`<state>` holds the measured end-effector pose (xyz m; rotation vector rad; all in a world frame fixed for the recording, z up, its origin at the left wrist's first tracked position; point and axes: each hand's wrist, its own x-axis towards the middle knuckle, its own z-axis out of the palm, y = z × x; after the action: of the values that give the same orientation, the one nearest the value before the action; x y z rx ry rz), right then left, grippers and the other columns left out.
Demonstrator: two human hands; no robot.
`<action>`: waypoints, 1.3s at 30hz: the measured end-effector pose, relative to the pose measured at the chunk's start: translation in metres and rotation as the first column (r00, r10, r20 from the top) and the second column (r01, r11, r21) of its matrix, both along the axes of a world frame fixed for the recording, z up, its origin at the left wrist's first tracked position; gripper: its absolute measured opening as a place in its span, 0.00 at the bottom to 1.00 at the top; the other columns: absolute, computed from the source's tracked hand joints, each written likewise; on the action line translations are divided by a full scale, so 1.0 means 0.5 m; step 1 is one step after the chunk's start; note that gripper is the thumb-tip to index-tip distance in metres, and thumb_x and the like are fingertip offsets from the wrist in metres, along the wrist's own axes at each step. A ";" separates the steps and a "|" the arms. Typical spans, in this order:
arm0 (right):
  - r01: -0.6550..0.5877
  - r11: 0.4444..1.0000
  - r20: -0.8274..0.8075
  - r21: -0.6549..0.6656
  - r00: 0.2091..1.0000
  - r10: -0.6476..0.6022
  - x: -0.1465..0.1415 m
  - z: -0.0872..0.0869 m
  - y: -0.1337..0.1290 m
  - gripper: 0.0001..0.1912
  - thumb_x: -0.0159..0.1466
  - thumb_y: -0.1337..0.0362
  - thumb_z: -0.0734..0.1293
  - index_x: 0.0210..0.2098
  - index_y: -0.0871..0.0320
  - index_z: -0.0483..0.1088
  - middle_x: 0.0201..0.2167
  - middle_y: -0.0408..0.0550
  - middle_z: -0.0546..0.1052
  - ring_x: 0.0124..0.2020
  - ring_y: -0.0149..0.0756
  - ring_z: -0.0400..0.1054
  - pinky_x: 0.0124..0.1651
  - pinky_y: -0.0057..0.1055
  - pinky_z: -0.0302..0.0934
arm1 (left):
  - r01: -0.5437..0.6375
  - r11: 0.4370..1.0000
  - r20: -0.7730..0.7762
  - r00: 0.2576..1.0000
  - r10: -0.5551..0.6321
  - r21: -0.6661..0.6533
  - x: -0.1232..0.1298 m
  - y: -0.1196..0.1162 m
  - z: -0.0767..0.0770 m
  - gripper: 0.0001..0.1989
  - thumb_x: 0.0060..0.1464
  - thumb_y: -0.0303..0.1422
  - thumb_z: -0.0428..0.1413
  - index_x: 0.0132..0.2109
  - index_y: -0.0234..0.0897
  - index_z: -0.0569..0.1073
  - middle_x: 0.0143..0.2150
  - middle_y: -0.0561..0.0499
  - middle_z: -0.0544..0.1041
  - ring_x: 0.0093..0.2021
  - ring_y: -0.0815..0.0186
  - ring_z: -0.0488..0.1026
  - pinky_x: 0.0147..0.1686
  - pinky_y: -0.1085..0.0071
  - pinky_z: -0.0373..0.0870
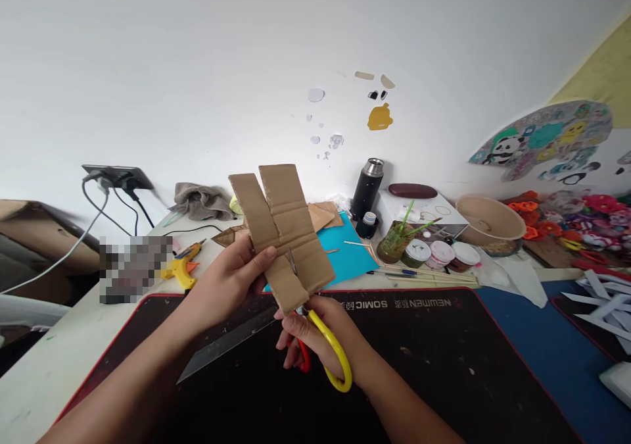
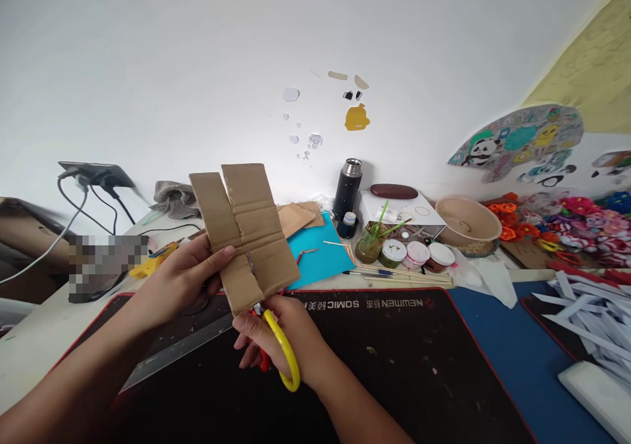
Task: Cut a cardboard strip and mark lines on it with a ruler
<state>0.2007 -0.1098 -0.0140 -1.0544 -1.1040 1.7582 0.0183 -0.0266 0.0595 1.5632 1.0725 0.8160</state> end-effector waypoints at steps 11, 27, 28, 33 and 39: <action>0.054 0.996 0.169 0.066 0.984 -0.064 -0.007 -0.015 -0.004 0.29 0.63 0.37 0.78 0.33 0.59 0.75 0.28 0.46 0.80 0.21 0.32 0.74 0.22 0.24 0.62 | 0.090 0.994 -0.029 0.995 -0.092 -0.062 -0.011 0.003 -0.003 0.26 0.63 0.59 0.62 0.34 0.42 0.68 0.20 0.57 0.68 0.17 0.71 0.59 0.14 0.75 0.52; 0.092 0.996 0.163 0.005 0.982 -0.092 -0.005 -0.006 -0.002 0.29 0.63 0.41 0.75 0.21 0.59 0.72 0.18 0.45 0.74 0.16 0.31 0.70 0.19 0.25 0.60 | 0.150 0.983 -0.039 0.987 -0.155 -0.106 0.003 -0.008 0.000 0.30 0.63 0.63 0.60 0.32 0.42 0.67 0.19 0.56 0.67 0.17 0.72 0.58 0.15 0.74 0.52; 0.102 0.995 0.190 0.005 0.976 -0.101 -0.002 -0.004 0.000 0.29 0.63 0.41 0.75 0.19 0.58 0.71 0.16 0.44 0.72 0.15 0.31 0.69 0.18 0.25 0.59 | 0.136 0.988 -0.054 0.989 -0.140 -0.072 0.004 -0.004 -0.002 0.29 0.62 0.63 0.61 0.33 0.42 0.68 0.20 0.57 0.68 0.17 0.72 0.59 0.16 0.75 0.52; 0.118 0.993 0.230 0.016 0.966 -0.118 0.006 0.003 0.003 0.28 0.63 0.44 0.74 0.17 0.56 0.69 0.14 0.43 0.70 0.15 0.31 0.68 0.17 0.24 0.57 | 0.029 0.996 -0.006 1.000 -0.029 0.081 0.004 0.006 -0.002 0.28 0.64 0.63 0.60 0.42 0.42 0.71 0.21 0.58 0.70 0.18 0.70 0.65 0.17 0.75 0.59; 0.079 0.996 0.285 0.030 0.955 -0.084 0.005 0.001 0.000 0.27 0.65 0.48 0.74 0.17 0.56 0.69 0.13 0.43 0.70 0.16 0.32 0.68 0.19 0.25 0.57 | -0.155 0.964 0.087 0.986 0.139 0.214 0.010 0.005 0.000 0.29 0.63 0.64 0.61 0.38 0.41 0.70 0.22 0.58 0.69 0.19 0.70 0.66 0.17 0.75 0.61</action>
<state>0.2030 -0.1097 -0.0138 -1.3549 -1.2295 1.5598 0.0233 -0.0243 0.0592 1.6372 1.0848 1.1163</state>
